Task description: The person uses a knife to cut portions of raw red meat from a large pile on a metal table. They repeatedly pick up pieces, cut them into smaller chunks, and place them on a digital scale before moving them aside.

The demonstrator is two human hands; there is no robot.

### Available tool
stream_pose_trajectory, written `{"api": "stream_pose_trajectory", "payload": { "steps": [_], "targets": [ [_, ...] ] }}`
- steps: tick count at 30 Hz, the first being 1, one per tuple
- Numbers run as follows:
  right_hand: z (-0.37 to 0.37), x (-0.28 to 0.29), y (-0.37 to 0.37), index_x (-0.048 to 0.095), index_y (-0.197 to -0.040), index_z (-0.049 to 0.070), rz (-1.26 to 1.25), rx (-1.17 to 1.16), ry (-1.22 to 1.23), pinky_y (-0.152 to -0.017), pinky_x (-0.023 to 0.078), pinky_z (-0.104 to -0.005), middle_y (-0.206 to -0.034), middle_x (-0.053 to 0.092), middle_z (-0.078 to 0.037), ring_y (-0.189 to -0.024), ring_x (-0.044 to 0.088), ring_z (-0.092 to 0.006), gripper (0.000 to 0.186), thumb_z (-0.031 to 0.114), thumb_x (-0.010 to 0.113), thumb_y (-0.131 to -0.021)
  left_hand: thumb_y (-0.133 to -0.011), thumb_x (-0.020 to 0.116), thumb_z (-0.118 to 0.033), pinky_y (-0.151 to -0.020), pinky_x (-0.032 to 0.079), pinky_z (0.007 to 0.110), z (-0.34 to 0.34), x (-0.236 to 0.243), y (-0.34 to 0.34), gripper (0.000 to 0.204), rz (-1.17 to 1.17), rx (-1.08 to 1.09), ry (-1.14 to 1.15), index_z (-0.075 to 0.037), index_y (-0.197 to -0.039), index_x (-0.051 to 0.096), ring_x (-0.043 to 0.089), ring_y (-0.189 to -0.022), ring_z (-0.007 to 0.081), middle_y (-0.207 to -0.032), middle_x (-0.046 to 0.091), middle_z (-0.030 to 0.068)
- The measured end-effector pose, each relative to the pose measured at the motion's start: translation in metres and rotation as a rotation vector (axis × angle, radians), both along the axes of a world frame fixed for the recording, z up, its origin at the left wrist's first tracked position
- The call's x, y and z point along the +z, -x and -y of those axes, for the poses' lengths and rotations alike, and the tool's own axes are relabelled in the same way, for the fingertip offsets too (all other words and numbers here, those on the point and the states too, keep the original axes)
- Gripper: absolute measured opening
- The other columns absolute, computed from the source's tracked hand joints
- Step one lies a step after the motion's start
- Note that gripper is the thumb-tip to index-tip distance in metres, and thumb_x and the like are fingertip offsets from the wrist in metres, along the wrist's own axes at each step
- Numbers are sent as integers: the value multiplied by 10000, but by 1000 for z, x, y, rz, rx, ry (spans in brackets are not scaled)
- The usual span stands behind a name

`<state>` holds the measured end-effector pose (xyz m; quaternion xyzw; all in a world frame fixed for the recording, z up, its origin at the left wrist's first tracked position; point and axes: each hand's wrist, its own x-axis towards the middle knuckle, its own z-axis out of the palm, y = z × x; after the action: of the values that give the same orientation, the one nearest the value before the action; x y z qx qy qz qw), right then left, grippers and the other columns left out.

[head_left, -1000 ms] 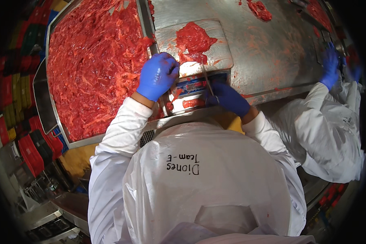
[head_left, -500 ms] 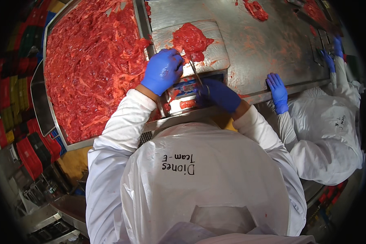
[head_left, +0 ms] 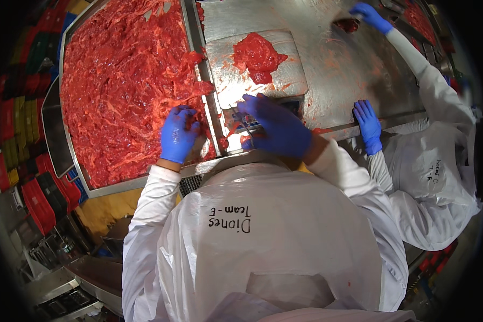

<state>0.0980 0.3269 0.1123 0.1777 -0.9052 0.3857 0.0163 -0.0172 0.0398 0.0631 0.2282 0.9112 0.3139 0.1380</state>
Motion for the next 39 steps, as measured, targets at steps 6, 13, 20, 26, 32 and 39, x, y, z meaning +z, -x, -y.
{"api": "stream_pose_trajectory", "payload": {
  "steps": [6, 13, 20, 26, 32, 39],
  "targets": [
    [-13, -39, 105, 455, -1493, 54, -1, -201, -59, -1138, 415, -476, -1452, 544, -234, -1380, 499, -403, 841, 514, 770, -862, -845, 739, -119, -938, 546, 385, -9, 9, 2, 338, 93, -39, -75, -49, -1174, 713, 657, -1142, 321, -1272, 634, 163],
    [-176, -81, 98, 487, -1436, 1, 158, -919, 196, -1098, 453, -438, -1402, 572, -298, -1279, 599, -392, 796, 543, 720, -901, -827, 811, -198, -1095, 440, 449, 148, -5, 98, 437, -404, 225, 166, -99, -1235, 694, 593, -1216, 344, -1254, 666, 165],
    [-166, -159, 6, 510, -1437, 112, 127, -814, -159, -1057, 479, -453, -1390, 602, -238, -1261, 588, -426, 650, 314, 757, -871, -860, 835, -335, -764, 574, 368, 300, -115, 75, 514, 464, 943, -275, -52, -1245, 646, 700, -865, 243, -1006, 706, 132],
    [-165, -138, 7, 514, -1421, 89, 207, -849, -96, -1025, 496, -442, -1350, 638, -225, -1225, 626, -407, 613, 328, 738, -903, -727, 804, -166, -923, 530, 451, 77, -74, 3, 463, 155, 249, 86, -91, -1164, 671, 646, -1094, 400, -1145, 667, 232],
    [-167, -142, -6, 519, -1391, 44, 273, -852, -53, -990, 511, -438, -1280, 661, -268, -1190, 645, -419, 603, 345, 742, -918, -777, 728, -86, -913, 524, 452, 5, -12, 14, 385, 9, -85, 74, -101, -1159, 682, 628, -1071, 407, -1137, 646, 217],
    [-134, -119, -46, 556, -1345, 27, 304, -930, 115, -984, 514, -416, -1264, 681, -241, -1162, 672, -351, 608, 357, 795, -893, -810, 729, -30, -936, 551, 352, -114, 89, 40, 475, 908, -138, -662, -60, -1280, 665, 679, -1048, 236, -1134, 683, 132]
  ]
}}
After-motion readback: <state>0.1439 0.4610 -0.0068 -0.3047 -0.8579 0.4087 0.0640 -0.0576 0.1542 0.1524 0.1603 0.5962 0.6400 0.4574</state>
